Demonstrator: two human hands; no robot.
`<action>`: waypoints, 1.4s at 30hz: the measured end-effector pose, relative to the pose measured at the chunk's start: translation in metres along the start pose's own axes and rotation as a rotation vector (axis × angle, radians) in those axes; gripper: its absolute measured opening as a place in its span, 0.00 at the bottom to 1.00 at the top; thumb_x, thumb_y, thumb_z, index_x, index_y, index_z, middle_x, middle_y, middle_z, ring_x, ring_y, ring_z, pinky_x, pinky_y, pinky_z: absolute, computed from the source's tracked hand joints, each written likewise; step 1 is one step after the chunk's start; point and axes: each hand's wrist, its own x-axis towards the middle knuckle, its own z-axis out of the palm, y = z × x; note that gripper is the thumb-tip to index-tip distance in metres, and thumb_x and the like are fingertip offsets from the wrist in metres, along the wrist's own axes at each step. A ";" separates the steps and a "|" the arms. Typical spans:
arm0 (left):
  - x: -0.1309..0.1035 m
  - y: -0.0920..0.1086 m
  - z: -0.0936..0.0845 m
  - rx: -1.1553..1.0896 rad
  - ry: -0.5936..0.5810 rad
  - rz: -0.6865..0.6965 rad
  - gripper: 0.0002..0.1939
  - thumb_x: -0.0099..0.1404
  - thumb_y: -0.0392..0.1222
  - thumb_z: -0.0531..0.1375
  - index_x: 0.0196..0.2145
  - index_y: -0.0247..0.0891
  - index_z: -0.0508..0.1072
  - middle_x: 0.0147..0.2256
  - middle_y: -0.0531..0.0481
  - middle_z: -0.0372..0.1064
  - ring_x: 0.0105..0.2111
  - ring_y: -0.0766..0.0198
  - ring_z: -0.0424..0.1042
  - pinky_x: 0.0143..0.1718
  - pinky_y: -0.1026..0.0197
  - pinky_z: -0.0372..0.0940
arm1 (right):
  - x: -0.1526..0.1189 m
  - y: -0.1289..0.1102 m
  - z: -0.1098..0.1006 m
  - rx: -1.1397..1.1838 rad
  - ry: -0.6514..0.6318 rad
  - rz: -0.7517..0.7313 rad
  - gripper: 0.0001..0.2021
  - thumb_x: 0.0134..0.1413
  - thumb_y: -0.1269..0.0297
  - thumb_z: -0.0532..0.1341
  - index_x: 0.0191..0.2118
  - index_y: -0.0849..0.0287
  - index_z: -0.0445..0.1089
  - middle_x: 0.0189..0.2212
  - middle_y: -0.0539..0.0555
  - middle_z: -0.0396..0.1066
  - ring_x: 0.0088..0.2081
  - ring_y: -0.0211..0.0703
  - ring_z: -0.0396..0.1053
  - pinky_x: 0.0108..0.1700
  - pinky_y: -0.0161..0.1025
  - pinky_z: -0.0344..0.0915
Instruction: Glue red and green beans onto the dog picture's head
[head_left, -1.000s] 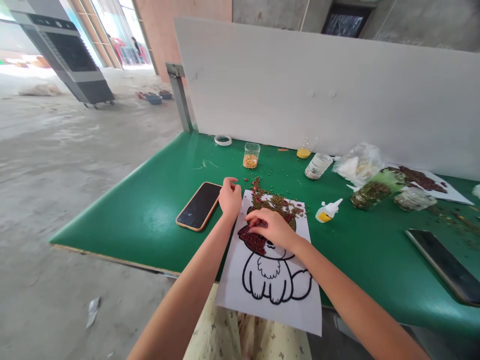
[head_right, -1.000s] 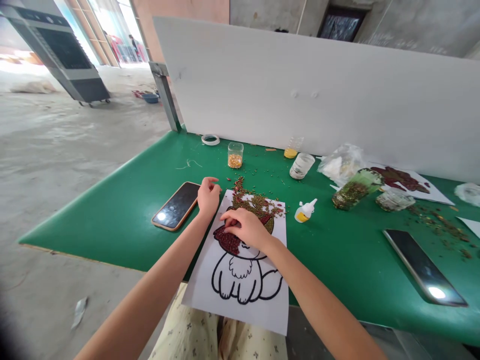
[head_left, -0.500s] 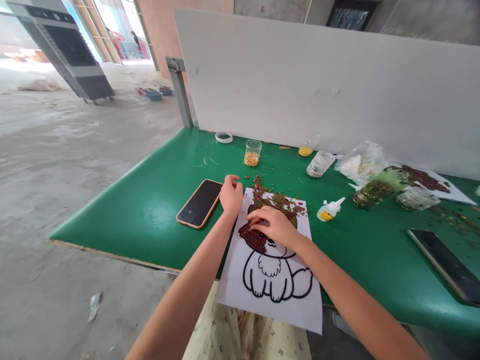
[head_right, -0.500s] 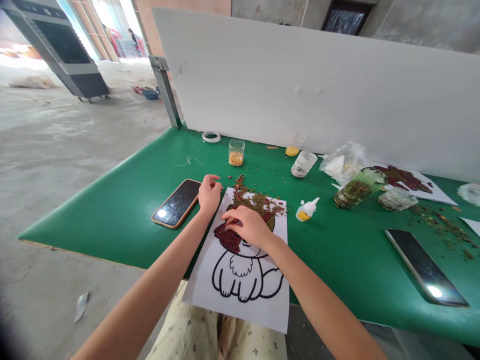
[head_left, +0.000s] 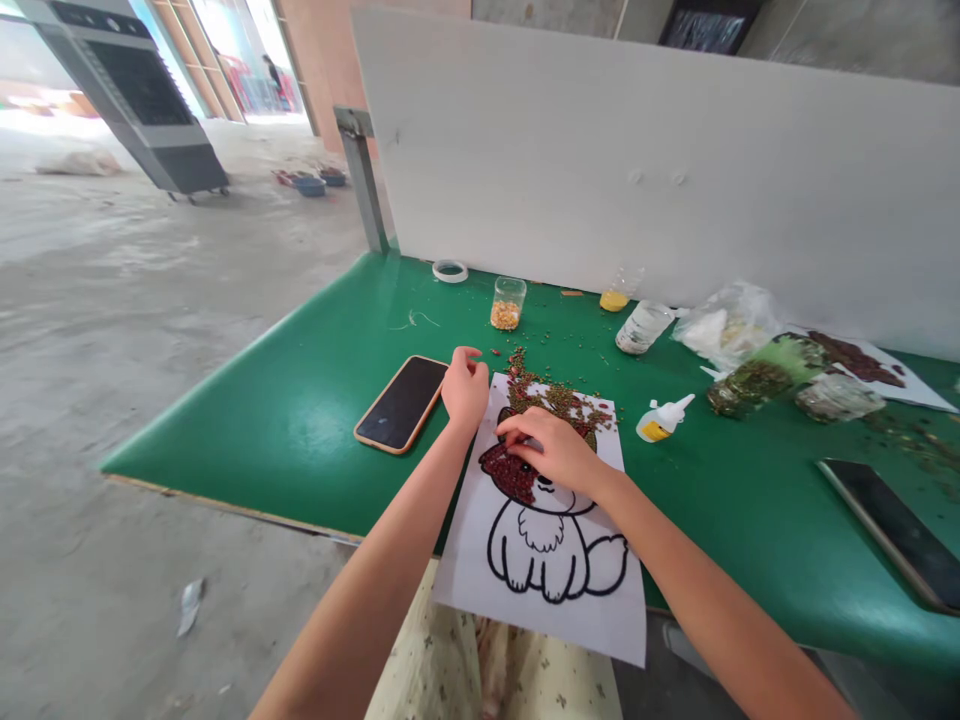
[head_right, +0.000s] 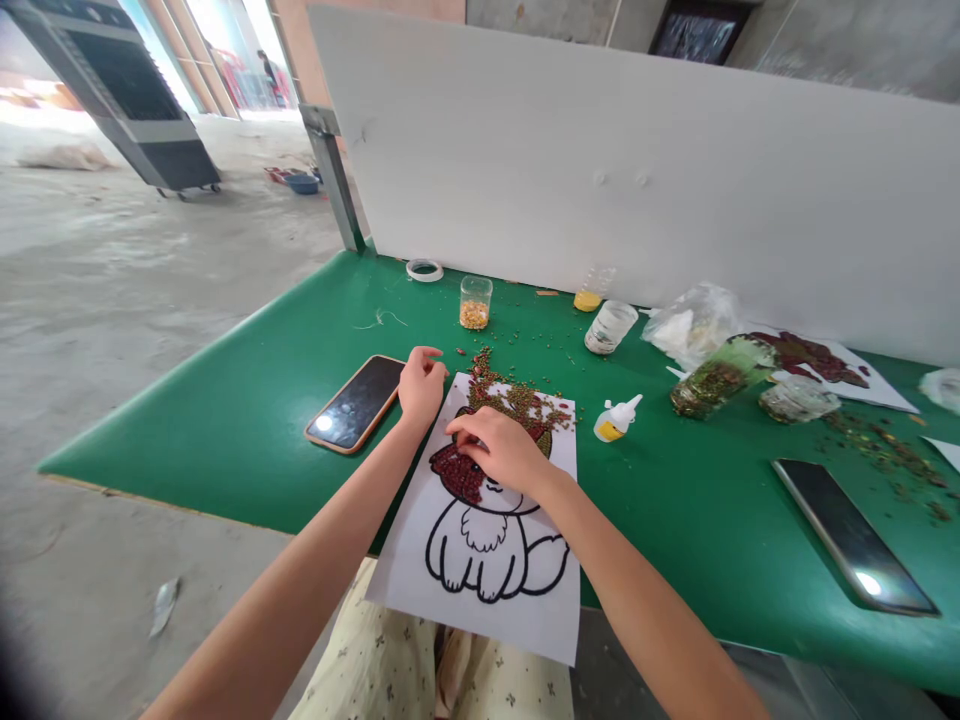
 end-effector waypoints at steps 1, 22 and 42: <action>0.000 0.000 0.000 -0.001 -0.002 0.001 0.10 0.58 0.36 0.51 0.38 0.40 0.67 0.27 0.53 0.69 0.28 0.64 0.67 0.31 0.63 0.58 | 0.000 -0.001 0.001 -0.009 -0.007 -0.004 0.14 0.53 0.79 0.58 0.43 0.55 0.68 0.31 0.50 0.72 0.39 0.41 0.65 0.42 0.38 0.61; 0.000 0.000 0.001 0.020 -0.013 -0.010 0.11 0.57 0.36 0.51 0.39 0.40 0.67 0.27 0.53 0.70 0.29 0.64 0.68 0.30 0.64 0.58 | 0.002 -0.008 0.000 -0.147 -0.029 -0.050 0.12 0.50 0.81 0.57 0.38 0.56 0.65 0.30 0.50 0.70 0.38 0.40 0.64 0.40 0.36 0.60; 0.000 0.000 0.002 0.013 -0.006 -0.006 0.10 0.57 0.36 0.51 0.37 0.41 0.67 0.27 0.54 0.70 0.29 0.64 0.68 0.29 0.63 0.55 | 0.002 -0.012 0.001 -0.182 -0.052 -0.056 0.15 0.50 0.81 0.56 0.40 0.56 0.65 0.30 0.50 0.69 0.38 0.40 0.64 0.41 0.36 0.60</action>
